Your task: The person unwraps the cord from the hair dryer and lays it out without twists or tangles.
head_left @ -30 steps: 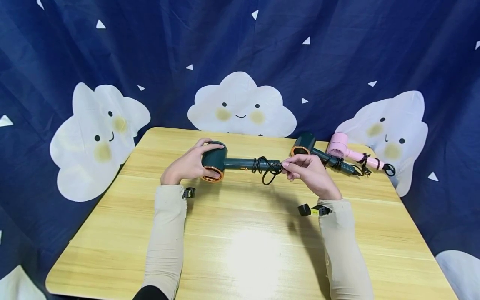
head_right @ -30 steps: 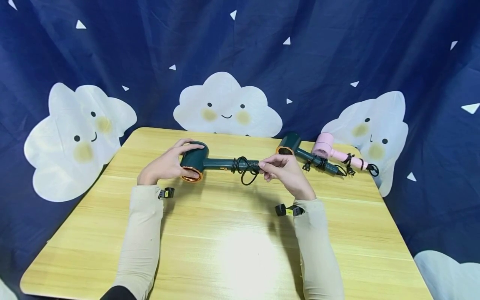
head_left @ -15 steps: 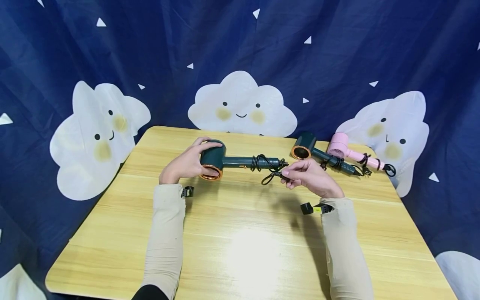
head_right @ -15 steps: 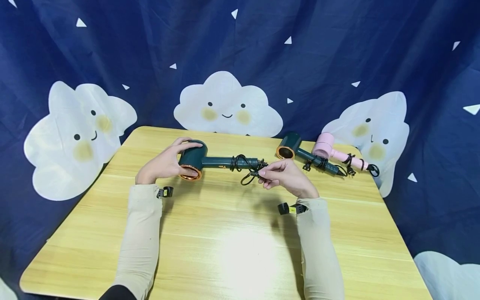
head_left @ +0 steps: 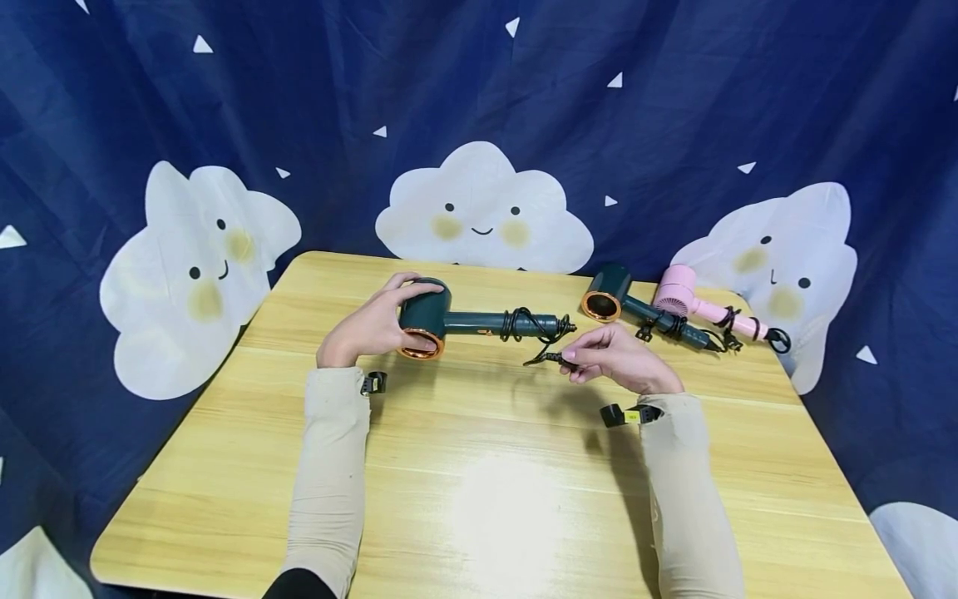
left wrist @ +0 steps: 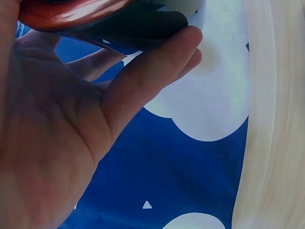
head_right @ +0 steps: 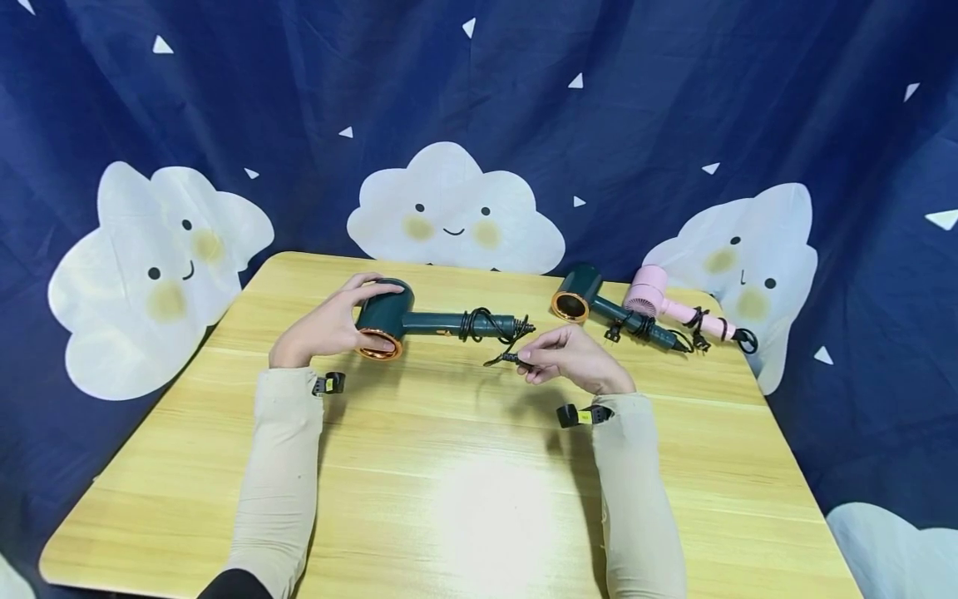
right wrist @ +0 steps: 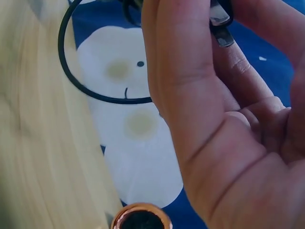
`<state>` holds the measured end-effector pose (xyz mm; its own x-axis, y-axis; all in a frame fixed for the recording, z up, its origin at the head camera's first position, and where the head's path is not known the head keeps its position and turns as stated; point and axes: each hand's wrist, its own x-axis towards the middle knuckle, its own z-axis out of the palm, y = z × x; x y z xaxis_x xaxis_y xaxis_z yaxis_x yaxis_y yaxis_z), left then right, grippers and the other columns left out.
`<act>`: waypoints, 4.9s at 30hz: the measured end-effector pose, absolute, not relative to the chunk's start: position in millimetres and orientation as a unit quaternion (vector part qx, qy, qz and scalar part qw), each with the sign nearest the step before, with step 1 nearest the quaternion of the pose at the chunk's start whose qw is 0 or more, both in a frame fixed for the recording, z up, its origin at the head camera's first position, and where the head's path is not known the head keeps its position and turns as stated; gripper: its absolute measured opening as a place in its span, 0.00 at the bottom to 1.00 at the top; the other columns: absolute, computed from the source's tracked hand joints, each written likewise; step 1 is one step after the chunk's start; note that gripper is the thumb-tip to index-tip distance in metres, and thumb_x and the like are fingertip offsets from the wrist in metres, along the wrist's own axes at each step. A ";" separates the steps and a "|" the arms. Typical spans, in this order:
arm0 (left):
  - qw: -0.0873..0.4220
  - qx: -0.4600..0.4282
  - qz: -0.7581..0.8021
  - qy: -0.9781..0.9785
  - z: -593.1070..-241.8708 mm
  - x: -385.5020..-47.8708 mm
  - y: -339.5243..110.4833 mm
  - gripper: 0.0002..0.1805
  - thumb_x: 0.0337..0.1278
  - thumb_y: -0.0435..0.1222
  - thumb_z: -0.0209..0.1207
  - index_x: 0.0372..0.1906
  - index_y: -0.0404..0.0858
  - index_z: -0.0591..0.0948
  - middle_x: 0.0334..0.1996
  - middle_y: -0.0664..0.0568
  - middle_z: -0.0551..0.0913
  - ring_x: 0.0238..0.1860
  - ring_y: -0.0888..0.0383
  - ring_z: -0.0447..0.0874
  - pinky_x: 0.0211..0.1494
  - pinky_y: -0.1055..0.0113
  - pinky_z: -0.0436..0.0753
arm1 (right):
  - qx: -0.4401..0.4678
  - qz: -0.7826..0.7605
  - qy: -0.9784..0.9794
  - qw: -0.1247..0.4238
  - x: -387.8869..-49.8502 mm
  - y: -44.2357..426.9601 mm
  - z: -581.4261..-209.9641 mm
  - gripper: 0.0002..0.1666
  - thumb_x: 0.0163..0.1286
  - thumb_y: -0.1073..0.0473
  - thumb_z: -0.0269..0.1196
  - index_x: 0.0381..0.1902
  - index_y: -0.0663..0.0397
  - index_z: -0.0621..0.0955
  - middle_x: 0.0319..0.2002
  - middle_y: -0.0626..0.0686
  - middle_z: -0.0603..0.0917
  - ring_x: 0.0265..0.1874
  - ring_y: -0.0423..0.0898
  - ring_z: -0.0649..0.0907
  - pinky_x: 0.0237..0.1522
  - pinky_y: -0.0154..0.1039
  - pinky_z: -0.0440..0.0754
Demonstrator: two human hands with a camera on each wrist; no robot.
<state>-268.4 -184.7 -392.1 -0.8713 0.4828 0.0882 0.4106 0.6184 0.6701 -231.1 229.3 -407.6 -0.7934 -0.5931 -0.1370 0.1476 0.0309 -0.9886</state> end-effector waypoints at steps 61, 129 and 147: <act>0.085 0.277 0.343 0.894 -394.1 -267.3 -167.8 0.48 0.42 0.49 0.82 0.73 0.56 0.73 0.79 0.47 0.55 0.69 0.41 0.70 0.68 0.44 0.78 | -0.039 -0.612 0.789 -0.043 -240.9 235.4 -410.3 0.21 0.70 0.60 0.71 0.50 0.76 0.84 0.29 0.37 0.90 0.26 0.34 0.86 0.36 0.31 0.88; 0.086 0.249 0.364 0.893 -402.4 -274.5 -182.7 0.49 0.41 0.46 0.83 0.73 0.57 0.72 0.78 0.47 0.57 0.69 0.40 0.70 0.68 0.42 0.77 | -0.157 -0.547 0.822 0.025 -197.2 204.4 -358.6 0.10 0.66 0.61 0.72 0.38 0.66 0.87 0.31 0.48 0.90 0.24 0.42 0.84 0.36 0.36 0.84; 0.072 0.247 0.363 0.896 -399.6 -272.8 -185.2 0.49 0.43 0.45 0.82 0.74 0.54 0.72 0.78 0.46 0.57 0.68 0.40 0.70 0.68 0.42 0.77 | -0.211 -0.495 0.833 0.124 -199.9 202.1 -363.8 0.03 0.68 0.61 0.70 0.36 0.55 0.88 0.22 0.49 0.86 0.23 0.46 0.84 0.26 0.35 0.77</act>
<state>-272.8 -185.2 -399.6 -0.8672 0.4954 0.0505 0.3908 0.6143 0.6854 -199.9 202.1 -363.8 -0.8800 -0.4750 0.0022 -0.2290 0.4202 -0.8780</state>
